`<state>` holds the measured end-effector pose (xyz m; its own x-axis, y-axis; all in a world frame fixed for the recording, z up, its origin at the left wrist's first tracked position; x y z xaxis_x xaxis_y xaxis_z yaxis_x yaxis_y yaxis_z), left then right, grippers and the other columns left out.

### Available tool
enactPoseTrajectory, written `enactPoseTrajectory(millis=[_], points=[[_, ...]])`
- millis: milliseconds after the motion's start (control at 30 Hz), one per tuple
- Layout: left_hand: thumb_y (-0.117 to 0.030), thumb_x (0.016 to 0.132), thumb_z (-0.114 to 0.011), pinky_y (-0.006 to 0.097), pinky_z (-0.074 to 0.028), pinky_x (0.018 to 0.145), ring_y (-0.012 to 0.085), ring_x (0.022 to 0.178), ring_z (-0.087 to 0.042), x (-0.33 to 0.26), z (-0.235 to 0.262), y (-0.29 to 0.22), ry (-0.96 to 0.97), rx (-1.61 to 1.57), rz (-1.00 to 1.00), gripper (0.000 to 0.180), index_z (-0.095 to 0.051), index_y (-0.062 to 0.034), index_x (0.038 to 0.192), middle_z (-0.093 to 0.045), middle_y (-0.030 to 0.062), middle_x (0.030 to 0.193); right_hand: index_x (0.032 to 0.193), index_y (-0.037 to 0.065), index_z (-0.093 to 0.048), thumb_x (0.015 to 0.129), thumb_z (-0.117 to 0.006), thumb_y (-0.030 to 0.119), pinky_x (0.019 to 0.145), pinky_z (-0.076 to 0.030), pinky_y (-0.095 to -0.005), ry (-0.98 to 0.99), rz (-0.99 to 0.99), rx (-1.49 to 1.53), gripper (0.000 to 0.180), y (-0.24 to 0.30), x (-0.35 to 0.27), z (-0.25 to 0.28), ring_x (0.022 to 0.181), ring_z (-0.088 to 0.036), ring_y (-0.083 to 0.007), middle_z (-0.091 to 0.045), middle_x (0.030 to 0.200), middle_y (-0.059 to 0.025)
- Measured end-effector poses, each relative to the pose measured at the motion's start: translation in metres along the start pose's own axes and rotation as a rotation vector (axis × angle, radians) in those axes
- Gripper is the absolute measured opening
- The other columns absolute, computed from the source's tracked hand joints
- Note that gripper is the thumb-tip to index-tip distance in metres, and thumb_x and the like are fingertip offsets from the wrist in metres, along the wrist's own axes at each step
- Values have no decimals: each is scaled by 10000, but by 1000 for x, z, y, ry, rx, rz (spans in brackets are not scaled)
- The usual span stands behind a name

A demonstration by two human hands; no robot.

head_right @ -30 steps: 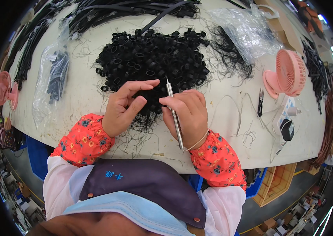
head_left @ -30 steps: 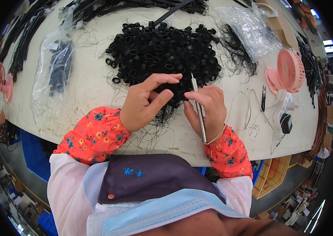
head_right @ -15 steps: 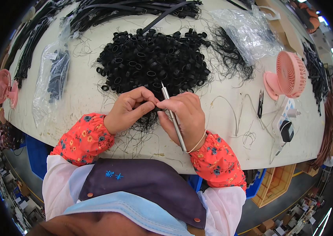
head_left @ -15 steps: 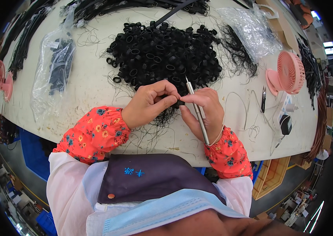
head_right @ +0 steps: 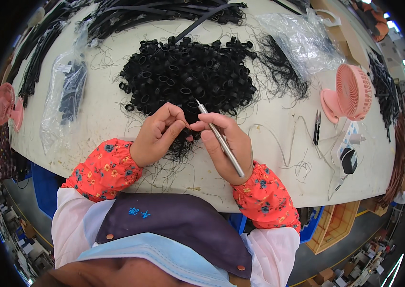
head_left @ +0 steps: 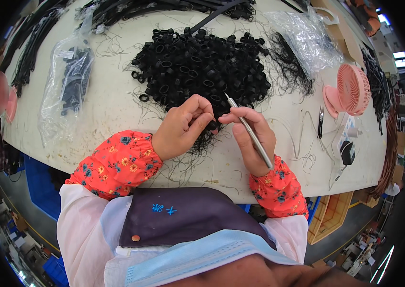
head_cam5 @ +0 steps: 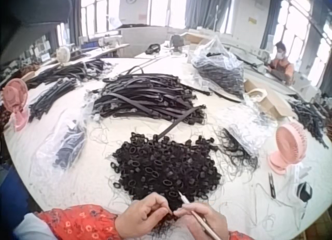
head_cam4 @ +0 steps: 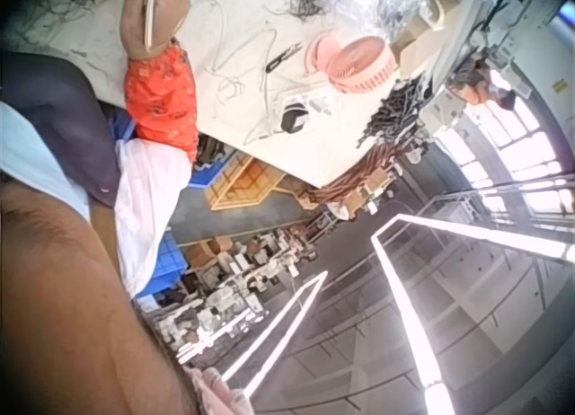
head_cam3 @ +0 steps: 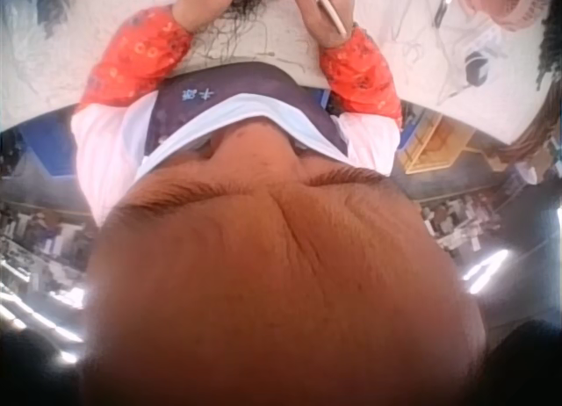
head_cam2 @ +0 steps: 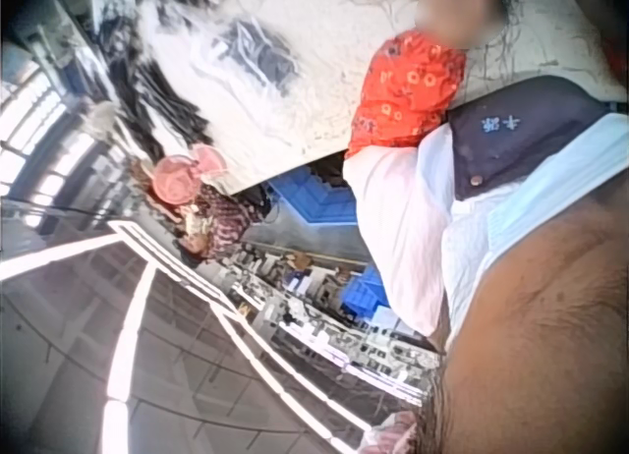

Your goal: The person sits at a workbench and uses a metal tool to thread black hair strands through small black plastic rings. They handle the components one at a time, manipulating the hair and rings with both hands to secure the hair inside the plastic casing.

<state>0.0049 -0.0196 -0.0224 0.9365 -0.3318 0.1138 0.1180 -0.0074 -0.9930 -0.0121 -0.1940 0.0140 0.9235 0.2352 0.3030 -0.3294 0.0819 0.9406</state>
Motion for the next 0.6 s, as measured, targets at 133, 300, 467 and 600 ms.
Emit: enactPoseTrajectory(millis=[133, 300, 467, 600], points=[[-65, 951, -526, 223, -399, 533, 57, 607, -522, -2, 1, -1, -7, 42, 3, 52, -507, -21, 969, -590, 27, 728, 1072, -30, -578, 999, -458, 175, 911, -456, -339, 53, -75, 283, 249, -7, 0, 15, 790, -645, -167, -661, 811, -109], [-63, 947, -530, 231, -393, 525, 67, 588, -513, -2, 1, -3, 0, 47, 6, 52, -507, -20, 964, -585, 31, 722, 1031, -18, -598, 1001, -452, 200, 998, -378, -360, 82, -74, 264, 264, -9, 4, 15, 739, -642, -154, -637, 670, -72], [-61, 942, -535, 240, -387, 519, 74, 579, -507, -2, 1, -1, 3, 71, -6, 46, -510, -27, 962, -577, 33, 714, 1037, -23, -595, 1002, -455, 202, 982, -389, -344, 84, -135, 299, 267, -9, 2, 11, 741, -639, -146, -639, 686, -69], [-58, 940, -534, 242, -387, 522, 74, 584, -507, -1, 1, -8, 13, 111, 4, 41, -511, -32, 961, -574, 33, 711, 1047, -26, -592, 1004, -452, 203, 968, -397, -338, 108, -102, 238, 271, -10, 2, 12, 746, -636, -141, -637, 690, -69]])
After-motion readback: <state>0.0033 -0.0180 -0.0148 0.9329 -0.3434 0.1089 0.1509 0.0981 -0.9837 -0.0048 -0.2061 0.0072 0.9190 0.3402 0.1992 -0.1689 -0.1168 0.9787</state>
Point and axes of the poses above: each hand's wrist, its own x-axis towards the middle knuckle, its own z-axis out of the back of the hand, y = z × x, the point moved 3 cm from there along x, towards the middle knuckle
